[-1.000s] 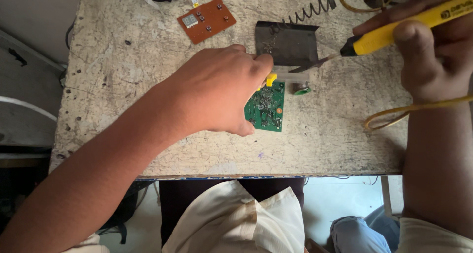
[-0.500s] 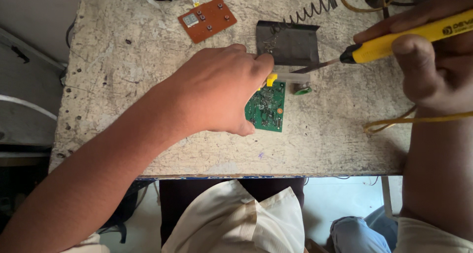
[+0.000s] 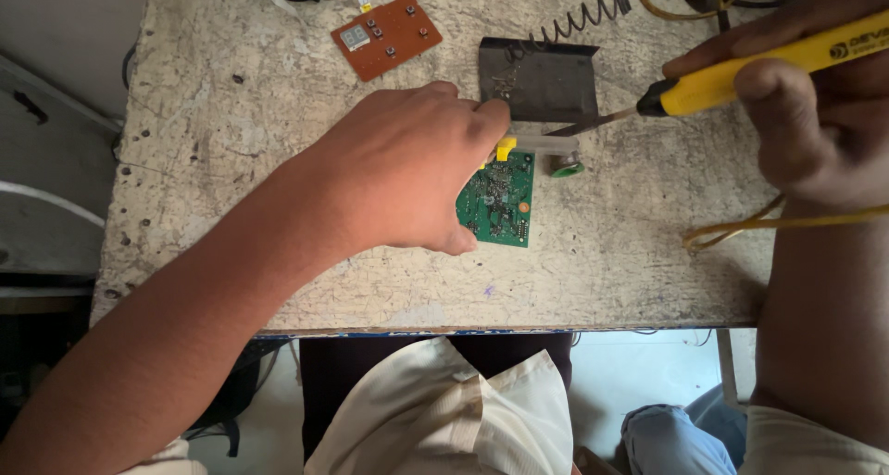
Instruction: The person solders and desolders components on a green circuit board at a workbench. They hold the board with one hand while using a soldering iron with the other, use a desoldering pump to remove solder, reposition the board repeatedly, and continue working on the board's contacts with the iron.
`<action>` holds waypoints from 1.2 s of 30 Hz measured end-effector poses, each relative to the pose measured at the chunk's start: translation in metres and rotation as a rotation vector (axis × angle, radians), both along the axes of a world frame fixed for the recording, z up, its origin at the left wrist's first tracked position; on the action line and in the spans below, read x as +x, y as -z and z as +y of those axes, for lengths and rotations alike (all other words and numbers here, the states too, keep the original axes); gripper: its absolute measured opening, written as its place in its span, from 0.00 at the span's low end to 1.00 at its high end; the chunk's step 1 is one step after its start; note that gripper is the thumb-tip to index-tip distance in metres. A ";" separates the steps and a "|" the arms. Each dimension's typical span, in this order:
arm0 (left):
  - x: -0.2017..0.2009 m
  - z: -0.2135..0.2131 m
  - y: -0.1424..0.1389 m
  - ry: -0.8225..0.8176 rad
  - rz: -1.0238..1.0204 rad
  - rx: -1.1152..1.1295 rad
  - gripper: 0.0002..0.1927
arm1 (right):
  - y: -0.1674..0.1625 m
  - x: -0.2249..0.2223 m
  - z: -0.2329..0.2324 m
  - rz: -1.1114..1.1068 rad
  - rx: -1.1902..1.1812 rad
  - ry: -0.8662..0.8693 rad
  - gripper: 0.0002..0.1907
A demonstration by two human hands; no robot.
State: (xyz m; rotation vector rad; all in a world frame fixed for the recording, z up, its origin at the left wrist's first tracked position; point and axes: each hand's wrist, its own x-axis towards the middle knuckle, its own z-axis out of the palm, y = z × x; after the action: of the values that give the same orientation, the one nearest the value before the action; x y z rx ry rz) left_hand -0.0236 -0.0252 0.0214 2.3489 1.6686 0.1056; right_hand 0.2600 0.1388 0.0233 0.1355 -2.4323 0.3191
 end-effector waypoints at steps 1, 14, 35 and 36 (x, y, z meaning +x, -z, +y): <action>0.000 0.000 0.000 -0.001 -0.001 -0.003 0.43 | 0.000 0.000 -0.001 -0.006 -0.079 0.026 0.09; -0.008 0.001 0.010 0.036 -0.108 0.028 0.46 | -0.001 0.004 -0.011 -0.082 -0.117 0.215 0.13; 0.010 0.023 0.066 0.193 -1.537 0.349 0.19 | 0.003 0.002 -0.019 -0.038 -0.220 0.200 0.14; 0.011 0.023 0.068 0.200 -1.558 0.328 0.19 | 0.004 0.002 -0.020 -0.033 -0.250 0.194 0.13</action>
State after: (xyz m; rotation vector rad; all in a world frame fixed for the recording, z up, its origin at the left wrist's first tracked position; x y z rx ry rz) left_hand -0.0126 -0.0025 -0.0470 1.5533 0.5917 1.6944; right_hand 0.2620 0.1186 0.0189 -0.2153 -2.3908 0.5357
